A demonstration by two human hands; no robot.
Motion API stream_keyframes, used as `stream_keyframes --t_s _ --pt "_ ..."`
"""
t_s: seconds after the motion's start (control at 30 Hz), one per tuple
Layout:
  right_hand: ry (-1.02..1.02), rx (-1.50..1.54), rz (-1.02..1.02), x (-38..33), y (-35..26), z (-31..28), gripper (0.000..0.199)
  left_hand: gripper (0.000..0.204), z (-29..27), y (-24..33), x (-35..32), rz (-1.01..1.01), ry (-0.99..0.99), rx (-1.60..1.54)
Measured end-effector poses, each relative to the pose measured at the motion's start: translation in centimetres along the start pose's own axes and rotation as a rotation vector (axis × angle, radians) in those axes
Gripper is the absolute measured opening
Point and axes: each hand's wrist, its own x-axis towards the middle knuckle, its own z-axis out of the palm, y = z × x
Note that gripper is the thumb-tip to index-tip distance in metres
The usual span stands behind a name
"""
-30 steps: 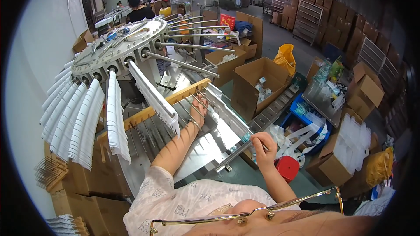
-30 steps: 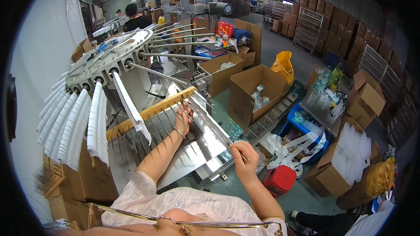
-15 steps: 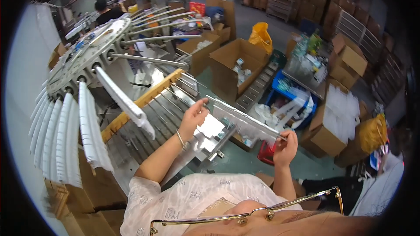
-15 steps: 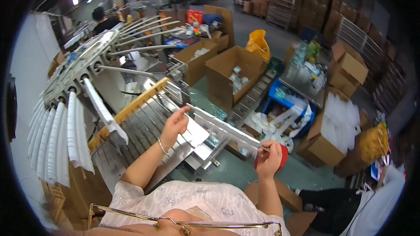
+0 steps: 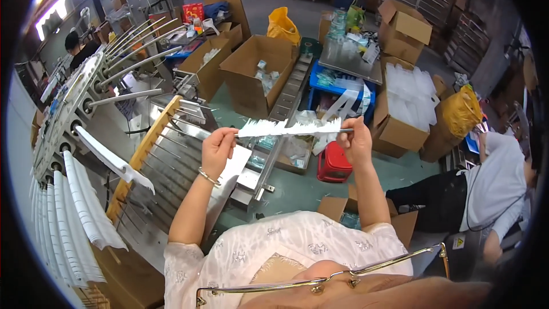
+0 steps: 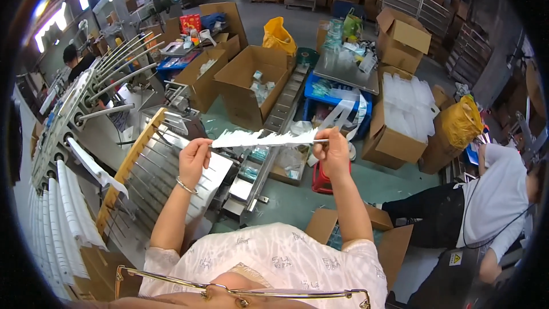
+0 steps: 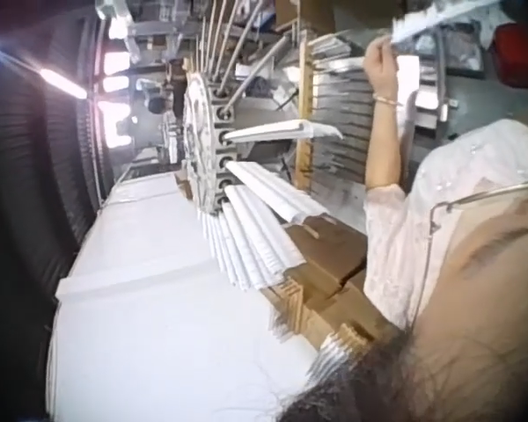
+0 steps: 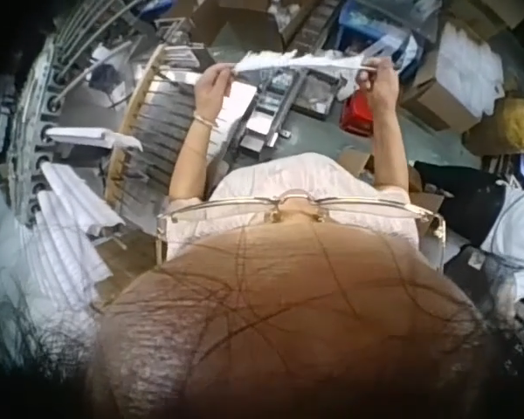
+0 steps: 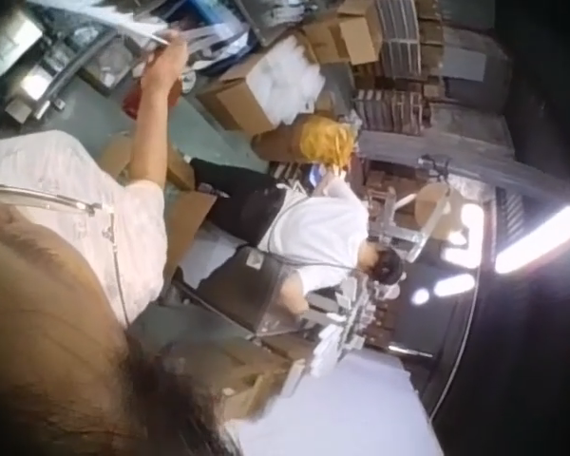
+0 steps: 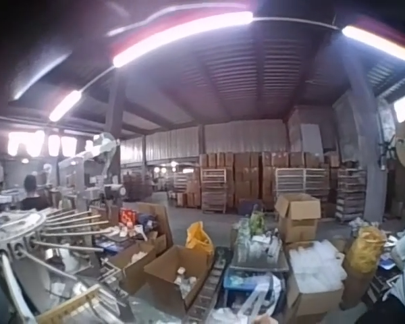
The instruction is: Packaging small component packets into boxes and loading strips into a rotating assembly machine.
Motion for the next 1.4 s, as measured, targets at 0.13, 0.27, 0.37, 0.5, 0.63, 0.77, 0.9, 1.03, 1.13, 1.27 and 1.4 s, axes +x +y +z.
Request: stream_keyframes --t_s 0.13,0.27,0.37,0.5,0.63,0.77,0.9,1.03,1.13,1.27,1.4 --pt "-0.103 -0.016 -0.065 -0.2 -0.3 0.8 0.049 0.011 -0.6 0.5 -1.0 0.205 0.003 0.149" --pt "-0.048 -0.1 -0.033 2.3 0.0 1.4 0.047 0.018 0.1 1.0 -0.3 0.002 0.124 -0.027" --pt "-0.069 -0.114 -0.063 3.3 0.7 0.8 0.047 0.019 0.2 0.9 -0.8 0.019 0.141 -0.048" --pt "-0.122 -0.132 -0.074 4.2 1.0 0.9 0.048 0.018 0.0 1.6 -1.3 0.003 0.182 -0.081" --pt "-0.191 -0.04 -0.088 4.8 1.1 1.2 0.05 0.017 -0.2 2.2 -1.7 -0.004 0.213 -0.05" --pt "-0.189 -0.076 -0.094 5.3 0.7 1.3 0.05 0.017 -0.1 2.7 -1.8 -0.041 0.184 -0.095" --pt "-0.258 -0.074 -0.12 5.0 0.3 1.7 0.049 0.016 -0.3 3.2 -2.2 -0.078 0.228 -0.187" --pt "-0.286 -0.1 -0.028 2.7 -1.1 3.5 0.042 0.016 -2.2 4.5 -3.9 -0.086 0.225 -0.228" --pt "-0.268 -0.052 -0.025 1.6 -1.4 2.3 0.031 0.015 -1.8 5.4 -5.1 -0.072 0.202 -0.091" --pt "-0.333 0.024 0.016 -1.0 -2.6 2.1 0.032 0.012 -1.6 6.7 -5.4 0.058 0.134 -0.232" --pt "-0.315 0.139 -0.065 -2.0 -3.7 3.8 0.036 0.007 -1.8 8.1 -4.1 0.315 0.237 0.138"
